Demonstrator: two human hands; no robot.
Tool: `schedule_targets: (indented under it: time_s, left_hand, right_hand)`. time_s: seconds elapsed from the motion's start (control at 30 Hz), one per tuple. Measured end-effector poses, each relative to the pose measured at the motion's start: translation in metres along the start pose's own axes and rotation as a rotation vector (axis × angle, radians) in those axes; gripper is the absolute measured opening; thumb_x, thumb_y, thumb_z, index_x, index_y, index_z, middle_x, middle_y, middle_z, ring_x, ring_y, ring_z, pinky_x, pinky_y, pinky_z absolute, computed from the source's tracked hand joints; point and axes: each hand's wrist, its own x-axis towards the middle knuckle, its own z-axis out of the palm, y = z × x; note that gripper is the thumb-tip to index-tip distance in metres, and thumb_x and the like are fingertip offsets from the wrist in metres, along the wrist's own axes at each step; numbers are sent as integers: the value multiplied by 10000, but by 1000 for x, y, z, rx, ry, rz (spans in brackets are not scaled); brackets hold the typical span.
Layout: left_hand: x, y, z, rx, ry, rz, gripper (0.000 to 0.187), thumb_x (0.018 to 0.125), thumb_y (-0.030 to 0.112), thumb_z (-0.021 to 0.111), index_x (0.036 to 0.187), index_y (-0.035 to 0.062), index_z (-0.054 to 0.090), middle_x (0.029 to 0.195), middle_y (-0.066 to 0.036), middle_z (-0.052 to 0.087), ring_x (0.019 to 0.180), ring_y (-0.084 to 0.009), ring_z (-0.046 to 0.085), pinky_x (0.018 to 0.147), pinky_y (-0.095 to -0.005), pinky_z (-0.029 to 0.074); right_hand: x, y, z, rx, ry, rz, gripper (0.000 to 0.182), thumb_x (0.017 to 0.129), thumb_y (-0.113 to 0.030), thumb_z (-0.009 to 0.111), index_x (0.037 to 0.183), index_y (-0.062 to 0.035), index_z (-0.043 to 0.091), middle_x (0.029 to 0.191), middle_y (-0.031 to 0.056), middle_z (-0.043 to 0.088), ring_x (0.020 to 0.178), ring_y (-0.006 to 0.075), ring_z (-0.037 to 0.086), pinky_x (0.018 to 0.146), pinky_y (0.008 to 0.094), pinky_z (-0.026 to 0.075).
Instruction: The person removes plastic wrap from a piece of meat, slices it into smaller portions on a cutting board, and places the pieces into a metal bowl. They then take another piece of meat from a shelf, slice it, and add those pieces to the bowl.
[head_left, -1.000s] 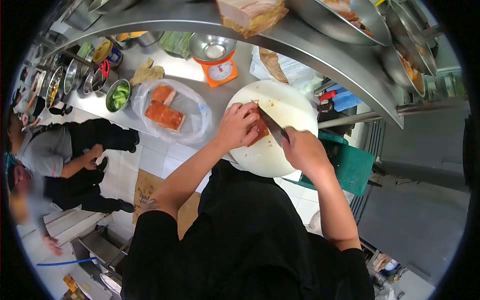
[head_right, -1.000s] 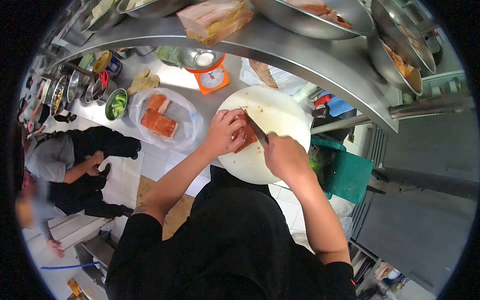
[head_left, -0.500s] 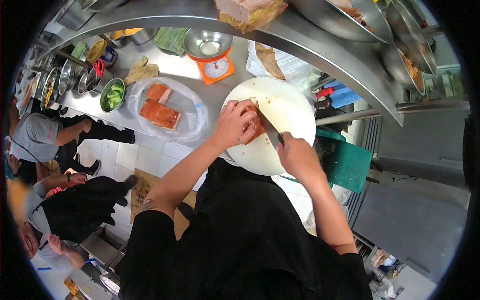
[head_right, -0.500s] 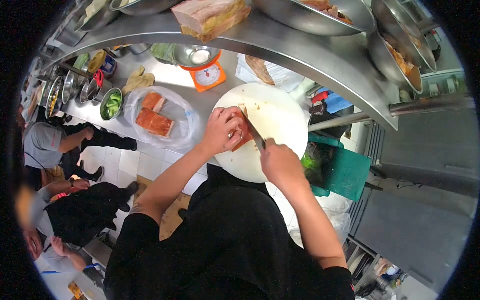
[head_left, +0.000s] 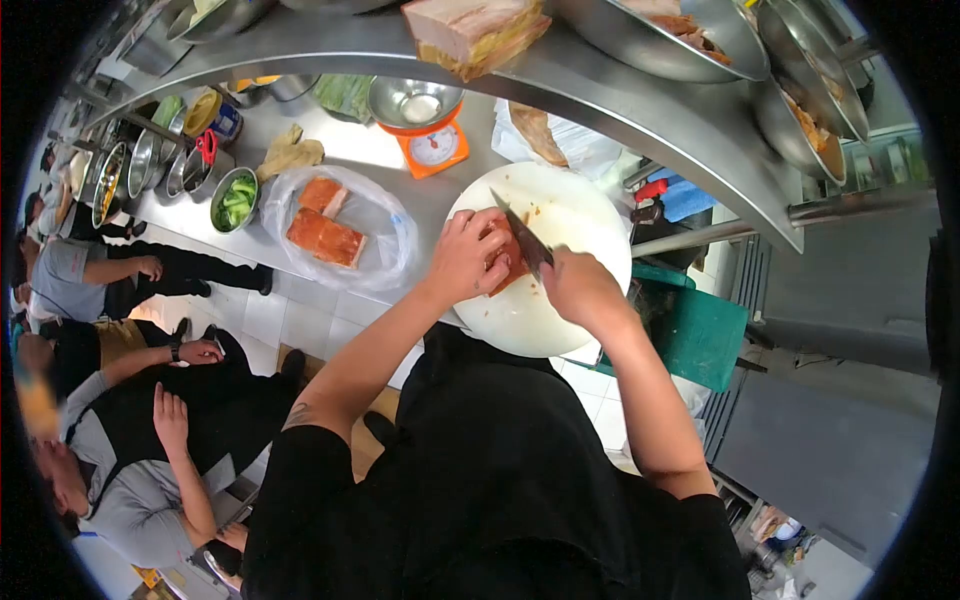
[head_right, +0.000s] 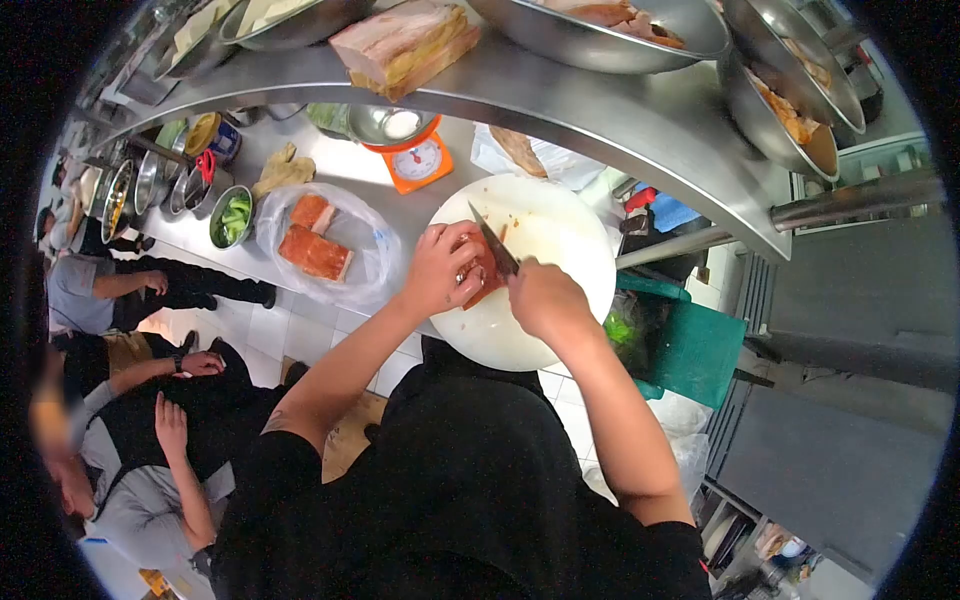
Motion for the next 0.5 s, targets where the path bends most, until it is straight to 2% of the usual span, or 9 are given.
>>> schedule_targets:
  time_s: [0.1, 0.2, 0.3, 0.4, 0.5]
  left_hand:
    - [4, -1, 4, -3, 19, -13, 273, 795, 228, 772, 1048, 137, 730, 1368, -59, 643, 1181, -351, 578, 1008, -507, 508]
    - [1, 0, 5, -4, 12, -18, 278, 794, 225, 773, 1054, 137, 732, 1369, -58, 644, 1180, -349, 579, 1007, -506, 508]
    - [3, 3, 2, -2, 17, -1, 270, 786, 198, 776, 1046, 142, 732, 1376, -52, 644, 1169, -342, 580, 1008, -502, 507]
    - [3, 0, 3, 6, 43, 0, 267, 782, 191, 774, 1041, 141, 732, 1378, -51, 646, 1163, -335, 583, 1007, -498, 507]
    - [2, 1, 3, -5, 19, 0, 273, 784, 192, 772, 1049, 142, 729, 1377, -51, 646, 1161, -334, 583, 1007, -495, 507]
  right_hand:
    - [-24, 14, -6, -52, -70, -43, 344, 1104, -304, 570, 1159, 20, 673, 1014, 324, 771, 968, 511, 762, 882, 591, 605]
    - [-6, 5, 33, 27, 33, 84, 335, 1107, -295, 562, 1183, 19, 651, 1000, 327, 767, 962, 519, 760, 886, 606, 597]
    - [0, 10, 27, 27, 33, 10, 335, 1109, -292, 559, 1175, 21, 662, 994, 318, 767, 965, 507, 762, 886, 602, 595]
    - [-40, 16, -12, 11, -62, 33, 335, 1100, -293, 581, 1136, 22, 690, 1003, 298, 772, 977, 490, 764, 891, 586, 598]
    - [-52, 18, -9, -8, -111, 60, 327, 1088, -290, 608, 1121, 20, 703, 1006, 294, 773, 965, 493, 759, 892, 590, 595]
